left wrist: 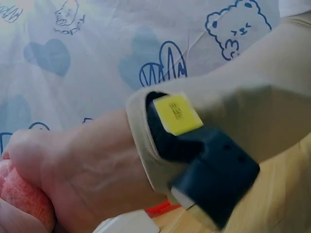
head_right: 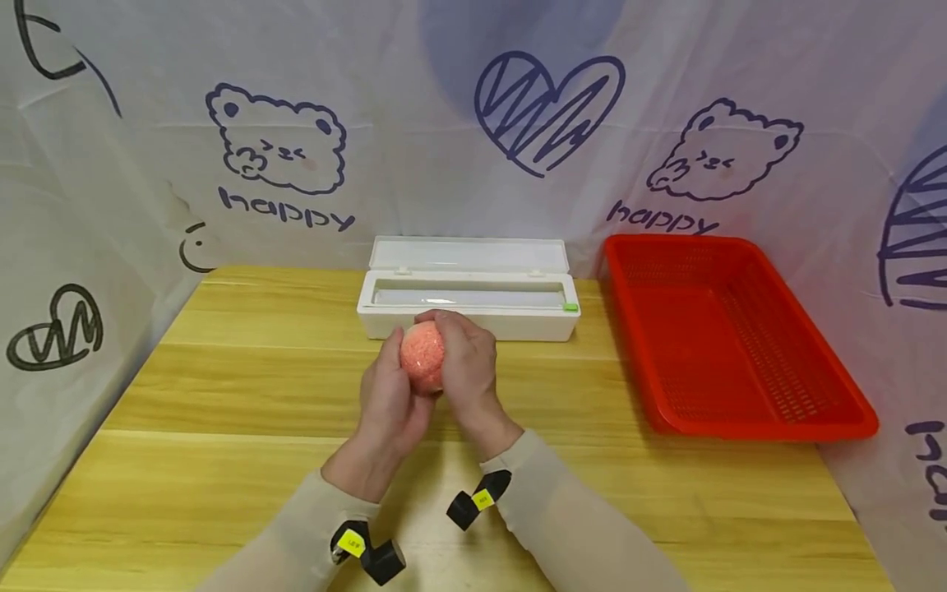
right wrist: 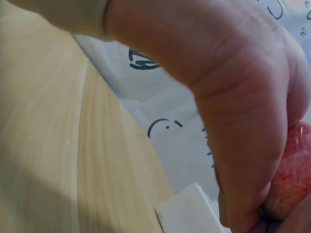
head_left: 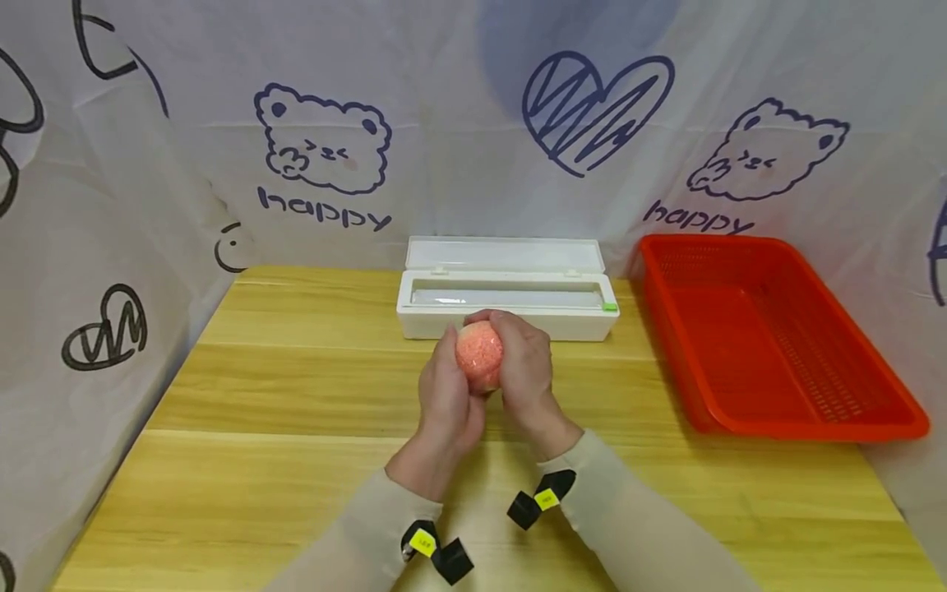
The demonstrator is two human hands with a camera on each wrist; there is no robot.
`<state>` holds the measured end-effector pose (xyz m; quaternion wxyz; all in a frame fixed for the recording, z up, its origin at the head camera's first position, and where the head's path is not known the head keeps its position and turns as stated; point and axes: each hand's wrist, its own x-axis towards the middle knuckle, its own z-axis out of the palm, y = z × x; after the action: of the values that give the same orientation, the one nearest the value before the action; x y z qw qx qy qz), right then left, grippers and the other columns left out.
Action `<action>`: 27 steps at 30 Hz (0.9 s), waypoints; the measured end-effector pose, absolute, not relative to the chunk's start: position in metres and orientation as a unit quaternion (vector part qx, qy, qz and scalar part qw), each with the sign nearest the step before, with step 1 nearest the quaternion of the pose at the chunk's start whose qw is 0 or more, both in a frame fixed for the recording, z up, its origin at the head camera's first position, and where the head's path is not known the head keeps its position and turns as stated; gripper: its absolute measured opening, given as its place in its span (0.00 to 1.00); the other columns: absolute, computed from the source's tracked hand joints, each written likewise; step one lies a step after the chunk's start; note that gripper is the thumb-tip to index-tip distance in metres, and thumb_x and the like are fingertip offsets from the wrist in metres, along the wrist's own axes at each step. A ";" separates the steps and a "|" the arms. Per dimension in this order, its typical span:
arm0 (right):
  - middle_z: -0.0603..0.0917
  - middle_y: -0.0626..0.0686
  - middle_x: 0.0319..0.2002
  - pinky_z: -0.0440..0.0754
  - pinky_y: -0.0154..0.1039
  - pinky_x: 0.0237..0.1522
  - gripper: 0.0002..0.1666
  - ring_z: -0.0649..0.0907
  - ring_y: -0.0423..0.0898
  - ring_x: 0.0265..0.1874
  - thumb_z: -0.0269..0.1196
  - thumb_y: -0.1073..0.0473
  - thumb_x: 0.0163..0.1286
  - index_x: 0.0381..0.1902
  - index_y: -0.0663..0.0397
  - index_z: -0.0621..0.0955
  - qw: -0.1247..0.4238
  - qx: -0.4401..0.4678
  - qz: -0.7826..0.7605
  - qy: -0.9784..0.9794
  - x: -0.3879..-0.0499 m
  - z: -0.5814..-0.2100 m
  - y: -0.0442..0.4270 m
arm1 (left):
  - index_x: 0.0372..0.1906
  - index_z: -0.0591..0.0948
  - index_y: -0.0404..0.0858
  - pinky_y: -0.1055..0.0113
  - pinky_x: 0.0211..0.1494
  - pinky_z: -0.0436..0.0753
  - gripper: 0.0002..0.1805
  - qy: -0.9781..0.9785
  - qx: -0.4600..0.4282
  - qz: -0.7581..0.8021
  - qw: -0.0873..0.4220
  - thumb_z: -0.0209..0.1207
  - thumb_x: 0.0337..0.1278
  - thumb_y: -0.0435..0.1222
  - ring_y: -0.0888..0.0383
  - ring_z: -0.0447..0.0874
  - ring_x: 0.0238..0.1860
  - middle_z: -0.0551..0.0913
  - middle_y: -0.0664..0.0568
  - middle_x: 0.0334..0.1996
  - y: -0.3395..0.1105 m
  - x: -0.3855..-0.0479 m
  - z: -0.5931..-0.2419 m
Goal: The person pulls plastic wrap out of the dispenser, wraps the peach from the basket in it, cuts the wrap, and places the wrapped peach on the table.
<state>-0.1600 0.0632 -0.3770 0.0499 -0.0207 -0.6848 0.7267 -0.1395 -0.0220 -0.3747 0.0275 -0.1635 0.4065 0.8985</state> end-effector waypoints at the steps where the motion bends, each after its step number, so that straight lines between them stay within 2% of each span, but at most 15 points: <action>1: 0.91 0.55 0.46 0.83 0.41 0.53 0.25 0.85 0.47 0.51 0.49 0.52 0.80 0.44 0.59 0.90 0.048 -0.018 0.729 -0.682 -0.160 -0.377 0.063 | 0.64 0.75 0.33 0.68 0.53 0.82 0.23 0.404 -0.169 0.899 0.020 0.44 0.83 0.46 0.56 0.77 0.55 0.75 0.49 0.60 -0.021 -0.140 -0.375; 4: 0.91 0.55 0.48 0.83 0.40 0.56 0.24 0.85 0.48 0.53 0.49 0.54 0.79 0.47 0.63 0.89 0.020 -0.009 0.759 -0.651 -0.163 -0.377 0.066 | 0.62 0.75 0.32 0.69 0.50 0.81 0.21 0.402 -0.172 0.899 0.015 0.44 0.82 0.44 0.56 0.77 0.53 0.75 0.49 0.58 -0.022 -0.140 -0.375; 7: 0.89 0.56 0.51 0.83 0.39 0.60 0.25 0.85 0.48 0.55 0.50 0.54 0.81 0.52 0.67 0.87 -0.024 -0.007 0.800 -0.600 -0.165 -0.377 0.070 | 0.64 0.74 0.33 0.68 0.50 0.81 0.22 0.400 -0.160 0.902 0.032 0.42 0.83 0.44 0.56 0.77 0.54 0.75 0.49 0.59 -0.024 -0.141 -0.377; 9: 0.90 0.56 0.52 0.82 0.39 0.62 0.25 0.85 0.48 0.56 0.51 0.55 0.81 0.55 0.68 0.86 -0.034 -0.007 0.806 -0.590 -0.165 -0.376 0.072 | 0.65 0.73 0.33 0.68 0.51 0.81 0.23 0.396 -0.155 0.904 0.044 0.42 0.83 0.45 0.56 0.77 0.55 0.75 0.49 0.60 -0.025 -0.141 -0.378; 15: 0.91 0.58 0.51 0.81 0.40 0.63 0.23 0.87 0.48 0.55 0.51 0.59 0.78 0.53 0.69 0.87 0.000 -0.004 0.782 -0.623 -0.163 -0.376 0.069 | 0.65 0.74 0.35 0.67 0.53 0.82 0.22 0.386 -0.166 0.907 0.044 0.43 0.81 0.45 0.57 0.77 0.55 0.75 0.49 0.60 -0.027 -0.142 -0.381; 21: 0.87 0.59 0.60 0.79 0.40 0.68 0.27 0.83 0.48 0.63 0.47 0.52 0.86 0.65 0.64 0.81 -0.027 0.031 0.807 -0.590 -0.166 -0.378 0.075 | 0.70 0.71 0.37 0.64 0.57 0.84 0.25 0.345 -0.152 0.924 0.066 0.40 0.84 0.46 0.55 0.77 0.61 0.73 0.48 0.67 -0.031 -0.144 -0.380; 24: 0.85 0.59 0.63 0.76 0.41 0.70 0.31 0.81 0.48 0.66 0.42 0.47 0.87 0.67 0.60 0.80 0.008 0.053 0.773 -0.632 -0.162 -0.381 0.075 | 0.72 0.70 0.38 0.63 0.58 0.85 0.26 0.329 -0.149 0.930 0.076 0.38 0.85 0.49 0.54 0.77 0.63 0.72 0.46 0.69 -0.030 -0.144 -0.381; 27: 0.86 0.57 0.62 0.78 0.43 0.66 0.33 0.81 0.48 0.64 0.40 0.44 0.87 0.63 0.59 0.84 0.052 0.056 0.715 -0.695 -0.158 -0.382 0.072 | 0.71 0.72 0.38 0.65 0.56 0.85 0.27 0.352 -0.157 0.920 0.073 0.39 0.86 0.50 0.56 0.79 0.59 0.75 0.47 0.66 -0.028 -0.143 -0.383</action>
<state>-0.1584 0.0719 -0.3818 0.0517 0.0564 -0.6946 0.7153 -0.1429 -0.0284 -0.3827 0.0731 -0.1571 0.3519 0.9199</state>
